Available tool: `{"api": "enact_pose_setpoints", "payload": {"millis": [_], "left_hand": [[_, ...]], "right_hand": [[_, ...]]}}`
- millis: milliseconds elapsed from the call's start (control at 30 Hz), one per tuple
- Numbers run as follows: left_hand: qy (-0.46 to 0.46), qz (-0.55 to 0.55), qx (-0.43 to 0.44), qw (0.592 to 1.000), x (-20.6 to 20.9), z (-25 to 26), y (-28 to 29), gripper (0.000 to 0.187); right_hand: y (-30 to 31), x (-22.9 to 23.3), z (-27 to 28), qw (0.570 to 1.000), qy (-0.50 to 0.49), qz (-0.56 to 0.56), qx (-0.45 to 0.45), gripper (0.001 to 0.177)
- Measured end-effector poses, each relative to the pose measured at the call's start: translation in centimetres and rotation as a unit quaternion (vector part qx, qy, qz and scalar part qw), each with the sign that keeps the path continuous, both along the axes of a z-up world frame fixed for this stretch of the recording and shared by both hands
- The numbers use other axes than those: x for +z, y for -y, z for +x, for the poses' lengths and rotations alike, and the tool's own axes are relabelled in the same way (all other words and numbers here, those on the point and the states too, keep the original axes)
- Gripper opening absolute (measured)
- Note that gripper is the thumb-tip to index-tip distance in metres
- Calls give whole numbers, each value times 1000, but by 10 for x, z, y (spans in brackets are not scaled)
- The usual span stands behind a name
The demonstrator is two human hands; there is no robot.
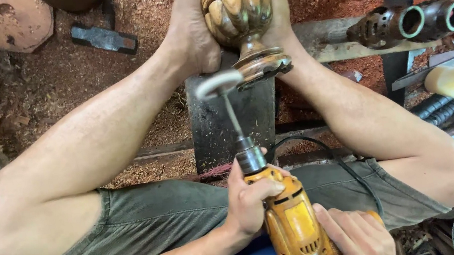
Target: Sanding and polishing ornate wooden furniture components using a drill-mounted buffing attachment.
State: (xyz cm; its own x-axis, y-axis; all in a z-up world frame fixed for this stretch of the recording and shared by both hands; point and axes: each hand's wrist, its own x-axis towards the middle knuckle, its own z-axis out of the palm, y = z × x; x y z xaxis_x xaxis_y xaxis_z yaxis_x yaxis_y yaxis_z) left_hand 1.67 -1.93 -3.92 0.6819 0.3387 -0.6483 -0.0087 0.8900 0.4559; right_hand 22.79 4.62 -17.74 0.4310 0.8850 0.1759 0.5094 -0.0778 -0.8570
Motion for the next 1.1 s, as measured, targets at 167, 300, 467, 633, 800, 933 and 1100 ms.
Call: {"api": "enact_pose_setpoints", "payload": {"millis": [167,300,467,633,800,933,1100], "left_hand": [[-31,-22,2,999,-6,-2,-4,65],[-5,39,-27,999,12,5,-12,60],[2,68,-72,995,24,26,-9,49],[-10,116,-121,986,19,45,-2,43],[-26,139,-139,980,18,50,0,40],[-31,160,-152,975,16,44,5,40],[-29,138,-133,981,18,18,4,44]], "right_hand": [[-38,56,28,997,60,-36,-36,74],[-28,98,26,990,104,-70,-66,75],[-18,127,23,977,157,-107,-98,76],[243,164,-138,961,203,-145,-120,77],[285,161,-145,949,238,-156,-138,75],[289,159,-150,948,253,-131,-144,71],[302,148,-155,955,229,-141,-124,70]]}}
